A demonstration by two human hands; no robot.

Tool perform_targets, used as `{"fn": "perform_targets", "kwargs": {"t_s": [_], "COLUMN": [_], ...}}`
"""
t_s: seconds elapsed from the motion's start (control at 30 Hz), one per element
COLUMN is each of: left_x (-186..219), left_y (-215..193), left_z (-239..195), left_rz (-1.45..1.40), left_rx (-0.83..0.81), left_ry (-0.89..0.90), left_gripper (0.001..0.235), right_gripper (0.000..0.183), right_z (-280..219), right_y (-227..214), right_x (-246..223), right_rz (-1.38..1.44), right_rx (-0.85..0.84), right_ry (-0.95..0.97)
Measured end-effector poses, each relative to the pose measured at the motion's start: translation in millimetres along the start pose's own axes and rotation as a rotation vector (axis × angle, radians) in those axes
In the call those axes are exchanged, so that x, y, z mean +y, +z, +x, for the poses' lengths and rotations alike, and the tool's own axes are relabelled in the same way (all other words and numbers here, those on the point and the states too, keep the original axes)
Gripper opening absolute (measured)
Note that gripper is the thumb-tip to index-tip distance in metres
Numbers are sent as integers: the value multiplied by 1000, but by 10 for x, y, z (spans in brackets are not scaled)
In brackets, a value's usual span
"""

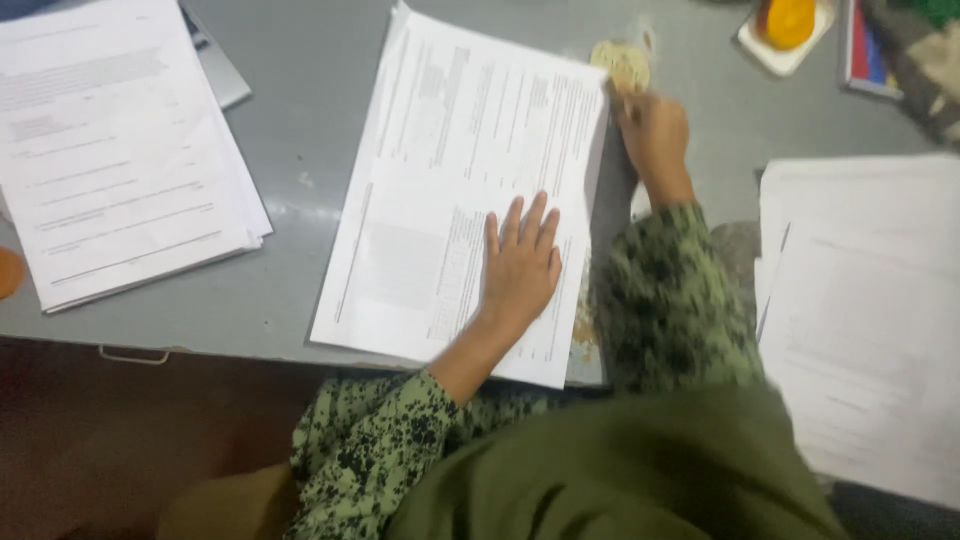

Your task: The person sits at a table and repeatedly folds sheets of paper in half using a wooden block to press the crease. They handle the papers one by one, folding them and placing them into a stack on the table.

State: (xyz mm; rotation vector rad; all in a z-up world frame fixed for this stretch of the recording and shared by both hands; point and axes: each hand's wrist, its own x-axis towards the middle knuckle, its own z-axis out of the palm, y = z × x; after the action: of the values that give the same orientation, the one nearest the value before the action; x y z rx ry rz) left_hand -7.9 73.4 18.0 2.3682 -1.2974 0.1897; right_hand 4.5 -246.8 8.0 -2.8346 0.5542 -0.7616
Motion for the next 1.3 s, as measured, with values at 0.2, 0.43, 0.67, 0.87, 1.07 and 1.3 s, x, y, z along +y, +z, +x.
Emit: {"fn": "perform_targets", "kwargs": {"t_s": [0.2,0.43,0.67,0.87,1.07,1.3], "left_x": [89,34,77,117,103,107], "left_y": [354,456,246,285,307,290], "left_z": [165,378,367,339,336,340], "left_rz": [-89,-59,-109,-108,-124,14], "left_rx": [145,247,118,97,133,-13], "left_ry": [-109,-98,-105,-107,-119,-119], "left_gripper": [50,39,43,51,47,72], "right_gripper": [25,39,40,40,39,16], "right_z": [-634,-800,-518,-51,664,962], "right_y": [-1115,-1067,-975,-466,17,-127], "right_x": [-1216,-1500,-1625,-1111,-661,-451], "right_rz": [-54,-49,-20,-205,-227,81], "right_rx": [-320,-497,-498,-365,-264,-319], "right_ry": [278,348,378,241,204,-16]}}
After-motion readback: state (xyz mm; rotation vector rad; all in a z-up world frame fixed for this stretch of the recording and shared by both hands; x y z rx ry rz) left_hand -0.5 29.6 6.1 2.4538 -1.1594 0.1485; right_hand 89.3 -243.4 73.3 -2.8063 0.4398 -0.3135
